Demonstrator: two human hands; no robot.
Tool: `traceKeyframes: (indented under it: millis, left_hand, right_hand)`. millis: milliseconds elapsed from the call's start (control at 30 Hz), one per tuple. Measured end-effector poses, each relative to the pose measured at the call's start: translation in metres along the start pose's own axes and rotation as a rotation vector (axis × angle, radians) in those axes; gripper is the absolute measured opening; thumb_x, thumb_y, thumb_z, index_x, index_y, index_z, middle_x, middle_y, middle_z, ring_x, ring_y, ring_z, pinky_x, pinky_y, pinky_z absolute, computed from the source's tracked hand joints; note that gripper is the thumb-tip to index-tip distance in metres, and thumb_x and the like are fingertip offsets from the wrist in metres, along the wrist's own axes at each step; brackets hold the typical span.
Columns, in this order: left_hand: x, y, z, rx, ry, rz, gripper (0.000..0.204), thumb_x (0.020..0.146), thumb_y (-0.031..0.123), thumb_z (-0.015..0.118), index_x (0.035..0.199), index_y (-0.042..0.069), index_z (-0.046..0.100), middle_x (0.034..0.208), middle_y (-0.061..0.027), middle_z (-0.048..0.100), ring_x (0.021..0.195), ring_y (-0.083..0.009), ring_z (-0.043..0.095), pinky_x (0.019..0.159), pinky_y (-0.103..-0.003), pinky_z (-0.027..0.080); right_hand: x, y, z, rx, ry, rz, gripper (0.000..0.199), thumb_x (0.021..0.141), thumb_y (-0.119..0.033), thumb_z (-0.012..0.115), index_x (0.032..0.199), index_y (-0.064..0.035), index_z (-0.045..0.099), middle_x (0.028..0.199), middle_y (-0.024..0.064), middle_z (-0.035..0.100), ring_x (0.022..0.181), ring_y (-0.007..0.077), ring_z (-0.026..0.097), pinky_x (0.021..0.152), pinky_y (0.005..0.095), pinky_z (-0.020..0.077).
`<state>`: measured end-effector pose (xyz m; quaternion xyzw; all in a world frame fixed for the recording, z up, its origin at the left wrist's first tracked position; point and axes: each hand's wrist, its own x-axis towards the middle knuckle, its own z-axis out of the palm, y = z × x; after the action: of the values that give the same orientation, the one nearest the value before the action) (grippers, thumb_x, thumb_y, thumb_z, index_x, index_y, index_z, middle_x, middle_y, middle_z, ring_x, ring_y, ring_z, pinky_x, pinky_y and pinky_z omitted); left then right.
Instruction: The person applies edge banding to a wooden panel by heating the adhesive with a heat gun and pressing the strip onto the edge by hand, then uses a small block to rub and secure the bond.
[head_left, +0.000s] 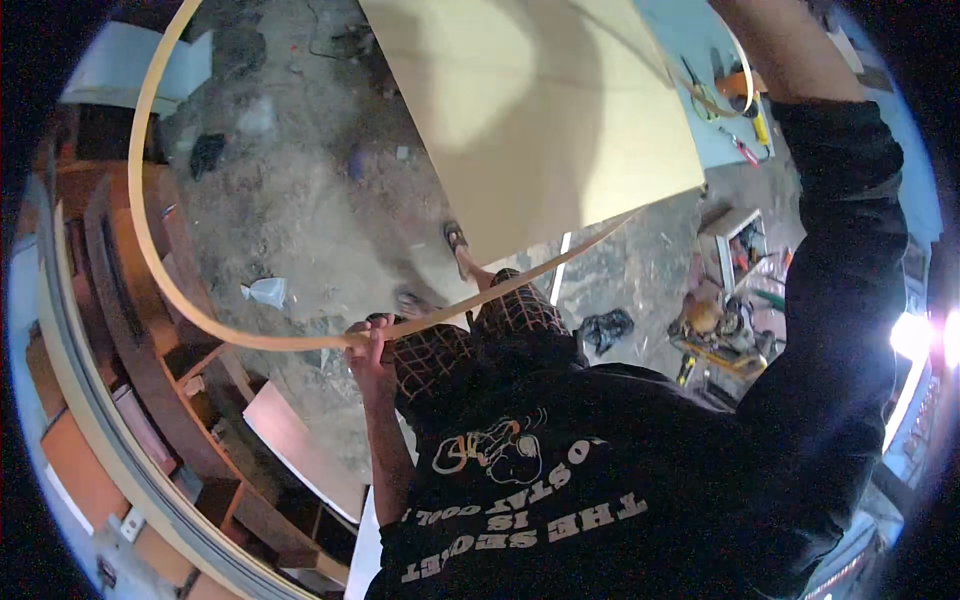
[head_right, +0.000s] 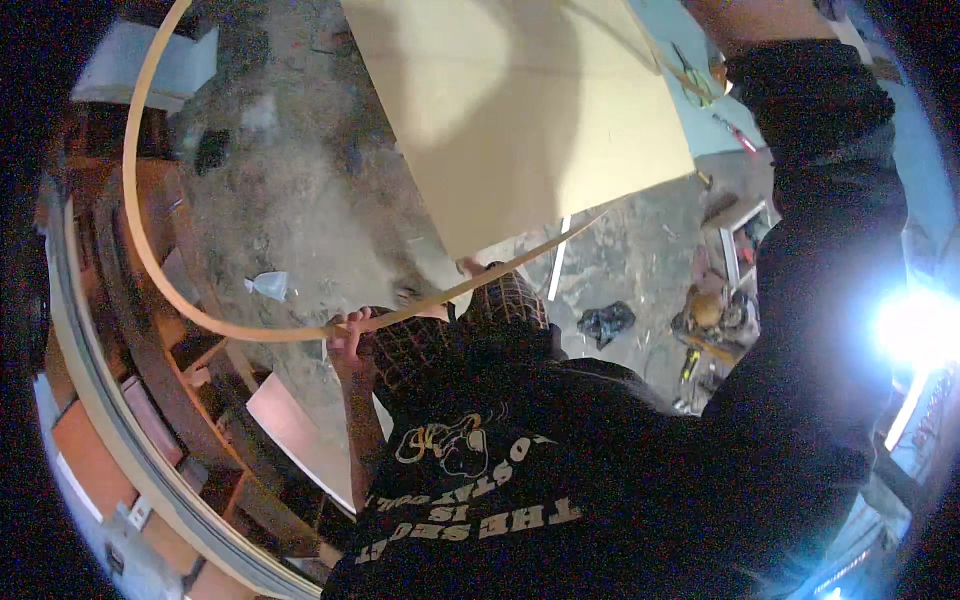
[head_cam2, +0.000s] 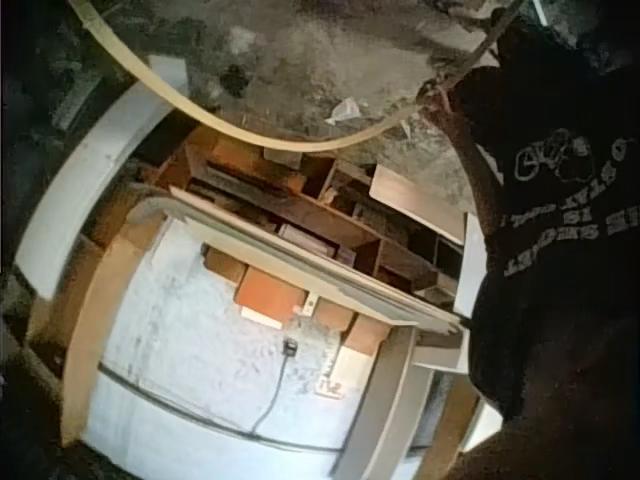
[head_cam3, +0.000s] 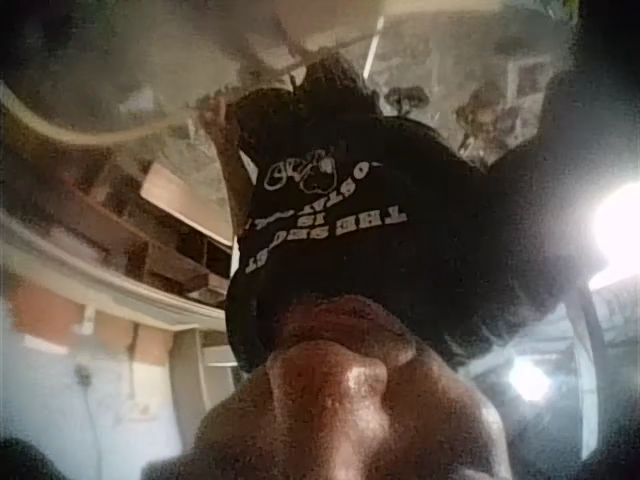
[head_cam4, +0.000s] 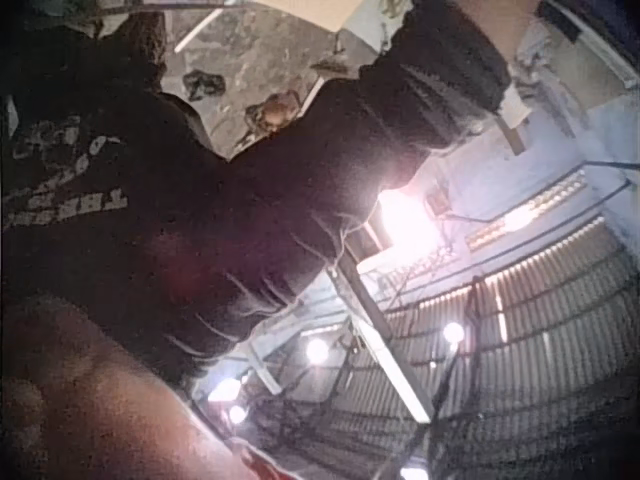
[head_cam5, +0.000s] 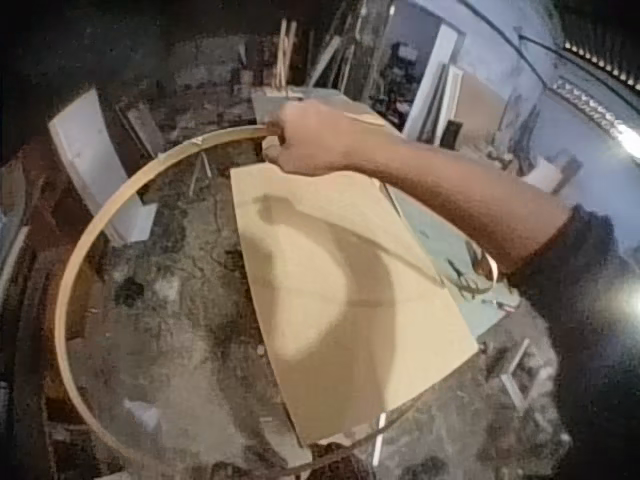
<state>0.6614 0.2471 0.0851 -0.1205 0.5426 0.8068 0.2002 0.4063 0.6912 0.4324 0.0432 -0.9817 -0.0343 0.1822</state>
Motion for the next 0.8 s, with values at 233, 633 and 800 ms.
traceKeyframes:
  millis: [233,633,800]
  left_hand:
    - [0.041,0.007,-0.029,-0.137,-0.293,-0.315,0.019,0.092,0.004,0.061,0.109,0.007,0.052,0.116,-0.0163,0.061,0.114,-0.0305,0.060,0.091,-0.038,0.056]
    - [0.070,0.008,-0.063,-0.101,-0.508,-0.531,0.017,0.088,0.002,0.068,0.103,0.005,0.060,0.113,-0.0116,0.064,0.107,-0.0201,0.062,0.093,-0.034,0.053]
    - [0.087,0.016,-0.057,-0.108,-0.529,-0.539,0.018,0.090,0.008,0.068,0.106,0.007,0.060,0.115,-0.0129,0.065,0.107,-0.0213,0.062,0.094,-0.035,0.050]
  right_hand:
    - [-0.005,-0.034,0.090,0.205,-0.191,0.083,0.035,0.082,-0.018,0.060,0.113,-0.0018,0.065,0.095,0.0204,0.070,0.090,0.0353,0.067,0.082,0.0437,0.0534]
    - [-0.080,-0.105,0.216,-0.137,-0.786,0.386,0.065,0.083,-0.012,0.058,0.143,-0.0063,0.035,0.126,0.0254,0.055,0.111,0.0405,0.059,0.094,0.0506,0.0470]
    - [-0.127,-0.126,0.223,-0.161,-0.491,0.275,0.073,0.082,-0.005,0.051,0.149,-0.0073,0.024,0.138,0.0224,0.045,0.122,0.0388,0.049,0.103,0.0532,0.0369]
